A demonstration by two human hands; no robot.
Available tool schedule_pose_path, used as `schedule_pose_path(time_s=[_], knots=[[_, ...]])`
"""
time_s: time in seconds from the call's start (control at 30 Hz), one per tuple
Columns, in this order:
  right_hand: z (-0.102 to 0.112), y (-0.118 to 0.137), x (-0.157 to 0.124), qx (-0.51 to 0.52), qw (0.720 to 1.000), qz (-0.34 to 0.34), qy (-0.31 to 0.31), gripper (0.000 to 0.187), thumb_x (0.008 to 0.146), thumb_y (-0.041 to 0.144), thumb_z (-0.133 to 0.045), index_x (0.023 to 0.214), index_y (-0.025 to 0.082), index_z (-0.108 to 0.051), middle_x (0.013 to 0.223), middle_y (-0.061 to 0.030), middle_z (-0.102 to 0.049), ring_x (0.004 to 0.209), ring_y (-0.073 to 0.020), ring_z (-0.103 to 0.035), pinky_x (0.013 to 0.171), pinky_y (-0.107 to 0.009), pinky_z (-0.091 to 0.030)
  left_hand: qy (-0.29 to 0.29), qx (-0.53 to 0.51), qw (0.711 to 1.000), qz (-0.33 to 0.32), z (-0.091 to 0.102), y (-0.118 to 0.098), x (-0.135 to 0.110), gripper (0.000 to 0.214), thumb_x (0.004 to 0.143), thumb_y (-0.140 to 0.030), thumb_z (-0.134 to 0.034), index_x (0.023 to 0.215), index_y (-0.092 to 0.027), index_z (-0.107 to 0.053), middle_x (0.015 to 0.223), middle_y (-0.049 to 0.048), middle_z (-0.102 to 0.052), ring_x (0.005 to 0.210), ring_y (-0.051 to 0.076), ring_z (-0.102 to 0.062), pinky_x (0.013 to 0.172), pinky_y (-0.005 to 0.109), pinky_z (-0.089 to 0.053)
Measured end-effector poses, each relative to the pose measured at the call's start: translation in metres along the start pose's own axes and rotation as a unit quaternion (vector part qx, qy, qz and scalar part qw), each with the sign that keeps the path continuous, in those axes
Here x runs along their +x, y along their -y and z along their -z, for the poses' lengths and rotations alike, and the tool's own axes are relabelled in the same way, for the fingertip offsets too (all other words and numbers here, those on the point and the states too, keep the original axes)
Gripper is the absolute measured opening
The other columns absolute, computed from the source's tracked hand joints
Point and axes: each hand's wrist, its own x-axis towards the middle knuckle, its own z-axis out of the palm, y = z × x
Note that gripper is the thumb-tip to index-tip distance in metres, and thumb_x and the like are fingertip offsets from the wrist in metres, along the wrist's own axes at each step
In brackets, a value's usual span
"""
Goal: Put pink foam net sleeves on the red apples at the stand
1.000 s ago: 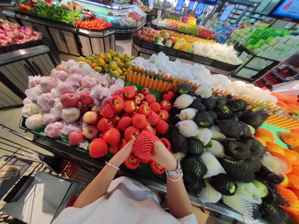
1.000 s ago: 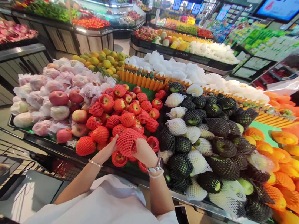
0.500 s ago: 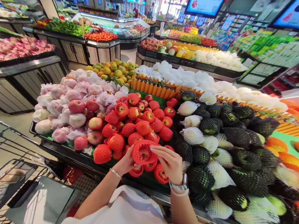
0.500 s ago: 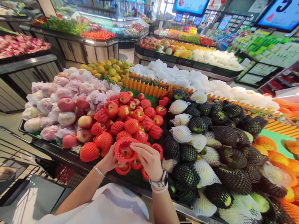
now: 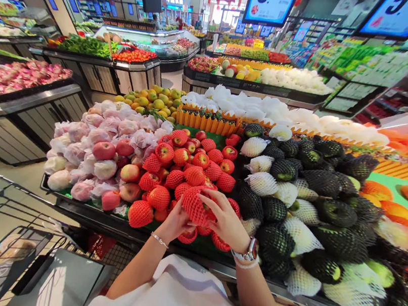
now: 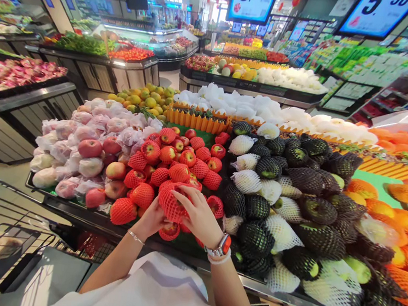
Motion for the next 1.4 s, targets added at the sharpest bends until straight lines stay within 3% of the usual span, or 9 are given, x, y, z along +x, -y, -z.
schedule_pose_path(time_s=[0.17, 0.33, 0.57, 0.77, 0.9, 1.03, 1.23, 1.33, 1.4], knots=[[-0.007, -0.003, -0.004, 0.053, 0.997, -0.016, -0.047, 0.062, 0.084, 0.013, -0.055, 0.143, 0.025, -0.037, 0.14, -0.0154, -0.043, 0.133, -0.027, -0.04, 0.106, -0.05, -0.041, 0.034, 0.022, 0.999, -0.004, -0.003, 0.008, 0.0, 0.06, 0.069, -0.077, -0.057, 0.069, -0.02, -0.042, 0.055, -0.0036, -0.031, 0.049, 0.009, -0.023, 0.048, 0.024, -0.013], [-0.004, -0.006, -0.01, 0.129, 0.989, -0.028, -0.061, 0.05, 0.087, 0.02, -0.054, 0.136, 0.024, -0.047, 0.136, -0.0135, -0.049, 0.129, -0.0264, -0.045, 0.106, -0.048, -0.04, 0.009, 0.035, 0.999, 0.002, -0.001, 0.012, 0.001, 0.06, 0.069, -0.079, -0.054, 0.067, -0.02, -0.042, 0.053, -0.0038, -0.027, 0.05, 0.01, -0.02, 0.048, 0.025, -0.014], [-0.023, -0.01, -0.017, 0.196, 0.937, -0.055, -0.283, 0.027, 0.091, 0.029, -0.049, 0.115, 0.025, -0.061, 0.108, -0.0087, -0.065, 0.106, -0.0243, -0.059, 0.098, -0.05, -0.044, 0.037, 0.031, 0.998, 0.038, -0.009, 0.003, -0.001, 0.062, 0.081, -0.077, -0.033, 0.061, -0.019, -0.041, 0.053, -0.0025, -0.023, 0.049, 0.01, -0.016, 0.047, 0.024, -0.013], [-0.019, -0.013, -0.018, 0.074, 0.964, 0.003, -0.257, 0.022, 0.087, 0.04, -0.06, 0.101, 0.024, -0.063, 0.09, -0.0048, -0.065, 0.084, -0.0207, -0.062, 0.096, -0.052, -0.045, 0.08, 0.02, 0.997, -0.001, -0.016, -0.002, -0.004, 0.062, 0.066, -0.079, -0.057, 0.061, -0.019, -0.04, 0.054, -0.0054, -0.018, 0.05, 0.009, -0.013, 0.046, 0.023, -0.013], [-0.005, -0.01, -0.014, 0.058, 0.977, 0.033, -0.204, 0.01, 0.086, 0.024, -0.064, 0.095, 0.023, -0.06, 0.08, -0.0004, -0.064, 0.075, -0.0157, -0.06, 0.091, -0.044, -0.046, 0.063, 0.019, 0.998, 0.002, -0.02, -0.005, -0.003, 0.061, 0.074, -0.075, -0.052, 0.056, -0.019, -0.034, 0.052, -0.0051, -0.017, 0.049, 0.009, -0.013, 0.043, 0.022, -0.015], [0.005, -0.007, -0.011, 0.021, 0.988, 0.049, -0.145, 0.01, 0.086, 0.029, -0.065, 0.088, 0.022, -0.058, 0.075, 0.0007, -0.061, 0.072, -0.0153, -0.054, 0.09, -0.042, -0.044, 0.04, -0.003, 0.999, 0.003, -0.023, -0.005, -0.002, 0.059, 0.086, -0.069, -0.042, 0.057, -0.019, -0.034, 0.051, -0.0044, -0.018, 0.048, 0.009, -0.013, 0.042, 0.02, -0.017], [0.005, -0.006, -0.011, -0.035, 0.983, 0.028, -0.178, 0.005, 0.087, 0.022, -0.062, 0.089, 0.023, -0.057, 0.082, -0.0008, -0.061, 0.086, -0.019, -0.053, 0.1, -0.048, -0.04, 0.105, -0.076, 0.992, -0.012, -0.021, -0.004, -0.004, 0.054, 0.085, -0.057, -0.057, 0.059, -0.016, -0.034, 0.054, -0.0062, -0.018, 0.046, 0.006, -0.013, 0.038, 0.012, -0.017], [-0.001, -0.009, -0.011, -0.015, 0.975, -0.014, -0.22, 0.03, 0.084, 0.026, -0.067, 0.111, 0.025, -0.055, 0.108, -0.0071, -0.059, 0.109, -0.0234, -0.052, 0.103, -0.051, -0.04, 0.079, -0.136, 0.988, 0.009, -0.018, -0.004, -0.006, 0.052, 0.089, -0.05, -0.055, 0.059, -0.015, -0.032, 0.054, -0.0068, -0.017, 0.042, 0.005, -0.014, 0.036, 0.011, -0.019], [-0.006, -0.012, -0.012, 0.019, 0.973, -0.048, -0.226, 0.059, 0.082, 0.03, -0.069, 0.135, 0.026, -0.042, 0.136, -0.0132, -0.044, 0.129, -0.0271, -0.041, 0.107, -0.052, -0.038, 0.056, -0.169, 0.984, 0.025, -0.018, -0.002, -0.007, 0.052, 0.092, -0.048, -0.051, 0.058, -0.015, -0.031, 0.053, -0.0071, -0.016, 0.04, 0.005, -0.014, 0.035, 0.011, -0.018]])
